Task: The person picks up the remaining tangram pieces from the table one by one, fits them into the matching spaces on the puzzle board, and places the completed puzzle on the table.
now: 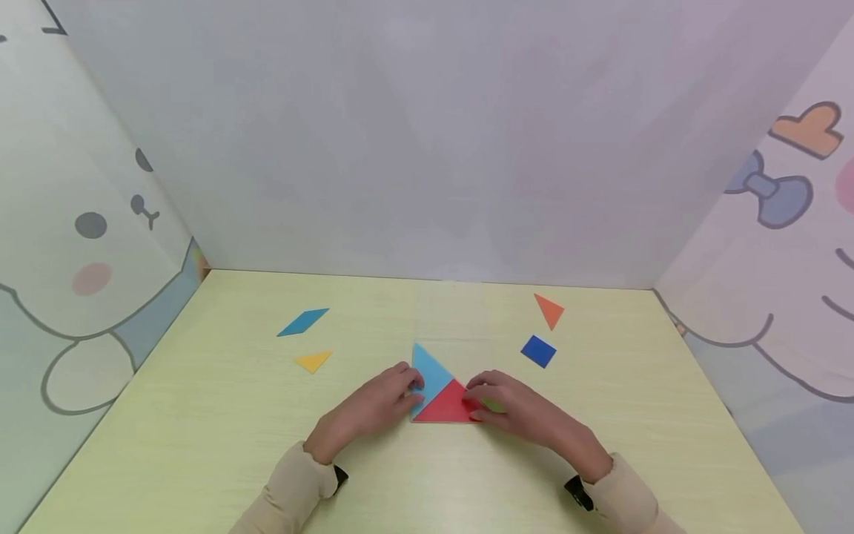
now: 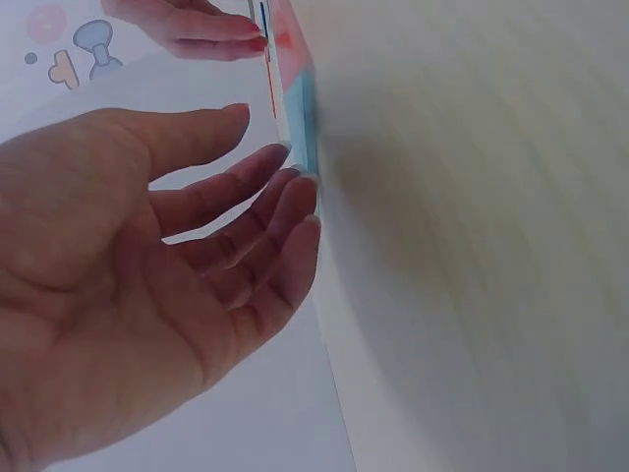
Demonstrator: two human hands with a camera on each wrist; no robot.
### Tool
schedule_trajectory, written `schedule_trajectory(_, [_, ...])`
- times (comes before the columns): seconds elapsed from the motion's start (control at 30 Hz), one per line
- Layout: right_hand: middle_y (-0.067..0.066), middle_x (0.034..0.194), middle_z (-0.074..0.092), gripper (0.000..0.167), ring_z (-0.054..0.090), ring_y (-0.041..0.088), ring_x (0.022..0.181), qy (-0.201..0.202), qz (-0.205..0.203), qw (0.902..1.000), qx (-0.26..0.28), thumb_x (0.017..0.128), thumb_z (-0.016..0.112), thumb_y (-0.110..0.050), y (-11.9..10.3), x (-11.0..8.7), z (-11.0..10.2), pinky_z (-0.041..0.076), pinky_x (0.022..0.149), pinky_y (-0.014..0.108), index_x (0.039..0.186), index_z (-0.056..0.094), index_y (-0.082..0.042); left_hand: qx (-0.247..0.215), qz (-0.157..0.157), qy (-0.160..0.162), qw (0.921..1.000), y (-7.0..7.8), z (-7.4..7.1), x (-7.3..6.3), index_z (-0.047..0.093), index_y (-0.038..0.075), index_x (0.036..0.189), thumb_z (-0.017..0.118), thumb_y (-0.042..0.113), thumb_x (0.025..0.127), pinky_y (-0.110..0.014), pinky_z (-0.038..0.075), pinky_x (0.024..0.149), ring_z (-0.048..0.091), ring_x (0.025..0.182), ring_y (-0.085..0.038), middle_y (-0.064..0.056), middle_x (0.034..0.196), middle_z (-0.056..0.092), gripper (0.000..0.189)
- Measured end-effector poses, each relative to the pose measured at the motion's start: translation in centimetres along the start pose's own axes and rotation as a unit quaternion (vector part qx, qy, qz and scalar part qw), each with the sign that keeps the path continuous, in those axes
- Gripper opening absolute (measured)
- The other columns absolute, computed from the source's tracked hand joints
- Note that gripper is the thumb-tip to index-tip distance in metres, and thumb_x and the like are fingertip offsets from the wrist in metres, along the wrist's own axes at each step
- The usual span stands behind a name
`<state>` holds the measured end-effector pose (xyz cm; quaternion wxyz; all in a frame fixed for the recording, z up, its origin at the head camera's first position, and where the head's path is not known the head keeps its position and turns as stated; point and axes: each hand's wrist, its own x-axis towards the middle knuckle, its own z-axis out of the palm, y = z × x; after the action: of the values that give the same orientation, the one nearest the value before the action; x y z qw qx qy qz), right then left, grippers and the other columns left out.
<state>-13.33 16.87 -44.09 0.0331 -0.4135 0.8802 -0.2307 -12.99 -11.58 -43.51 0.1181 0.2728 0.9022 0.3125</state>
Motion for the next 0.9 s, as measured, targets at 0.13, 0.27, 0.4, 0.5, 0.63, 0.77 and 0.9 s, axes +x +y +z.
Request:
schedule_trajectory(0.13, [0.007, 0.119, 0.069, 0.027, 0.066, 0.023, 0.110, 0.007, 0.002, 0.9998, -0.017, 0.091, 0.080, -0.012, -0.1, -0.7, -0.2, 0.058, 0.091, 0.033, 0.117, 0.075, -0.006, 0.005, -0.005, 0.019, 0.9998, -0.2, -0.4, 0.0, 0.065, 0.002, 0.115, 0.065, 0.011, 0.101, -0.039, 0.055, 0.089, 0.059, 0.099, -0.019, -0.001, 0.103, 0.059, 0.016])
schedule_trajectory(0.27, [0.009, 0.122, 0.069, 0.030, 0.065, 0.025, 0.114, 0.017, -0.002, 0.9991, -0.037, 0.089, 0.081, -0.012, -0.1, -1.3, -0.2, 0.058, 0.092, 0.035, 0.118, 0.074, -0.006, 0.007, -0.023, 0.042, 0.9988, -0.5, -1.0, -0.1, 0.066, 0.004, 0.114, 0.065, 0.011, 0.101, -0.041, 0.055, 0.092, 0.060, 0.102, -0.021, -0.001, 0.104, 0.060, 0.015])
schedule_trajectory(0.4, [0.011, 0.123, 0.069, 0.035, 0.066, 0.026, 0.115, 0.041, -0.017, 0.9970, -0.064, 0.086, 0.084, -0.010, -0.2, -2.0, -0.1, 0.059, 0.089, 0.036, 0.119, 0.074, -0.005, 0.006, -0.036, 0.060, 0.9976, -0.8, -1.4, -0.2, 0.066, 0.005, 0.113, 0.067, 0.012, 0.100, -0.041, 0.055, 0.092, 0.061, 0.102, -0.022, -0.001, 0.103, 0.061, 0.015])
schedule_trajectory(0.5, [0.012, 0.124, 0.069, 0.039, 0.066, 0.027, 0.115, 0.050, -0.023, 0.9946, -0.088, 0.083, 0.086, -0.008, -0.4, -2.4, -0.1, 0.059, 0.087, 0.036, 0.120, 0.074, -0.005, 0.010, -0.042, 0.064, 0.9970, -1.0, -1.6, -0.1, 0.067, 0.005, 0.114, 0.068, 0.012, 0.100, -0.040, 0.055, 0.092, 0.062, 0.101, -0.021, -0.001, 0.104, 0.062, 0.016])
schedule_trajectory(0.63, [0.013, 0.125, 0.068, 0.042, 0.066, 0.029, 0.116, 0.033, -0.015, 0.9941, -0.103, 0.086, 0.083, -0.005, -0.8, -2.9, -0.2, 0.059, 0.088, 0.037, 0.126, 0.072, -0.003, 0.010, -0.051, 0.064, 0.9966, -1.2, -1.7, -0.1, 0.067, 0.005, 0.117, 0.069, 0.013, 0.099, -0.040, 0.056, 0.093, 0.062, 0.101, -0.020, -0.001, 0.104, 0.063, 0.019])
schedule_trajectory(0.77, [0.014, 0.125, 0.068, 0.041, 0.066, 0.029, 0.115, 0.015, 0.002, 0.9943, -0.106, 0.087, 0.080, -0.003, -1.0, -3.3, -0.3, 0.059, 0.088, 0.037, 0.128, 0.071, -0.003, 0.010, -0.055, 0.064, 0.9964, -1.4, -1.7, 0.0, 0.067, 0.006, 0.119, 0.070, 0.014, 0.099, -0.039, 0.056, 0.093, 0.063, 0.101, -0.020, -0.001, 0.105, 0.064, 0.021])
schedule_trajectory(0.9, [0.014, 0.126, 0.068, 0.042, 0.066, 0.030, 0.115, 0.007, 0.007, 0.9929, -0.118, 0.087, 0.079, 0.000, -1.1, -3.4, -0.4, 0.059, 0.088, 0.038, 0.128, 0.071, -0.003, 0.007, -0.065, 0.069, 0.9955, -1.4, -1.8, 0.1, 0.067, 0.007, 0.119, 0.070, 0.014, 0.099, -0.039, 0.056, 0.093, 0.063, 0.102, -0.020, -0.001, 0.106, 0.065, 0.021])
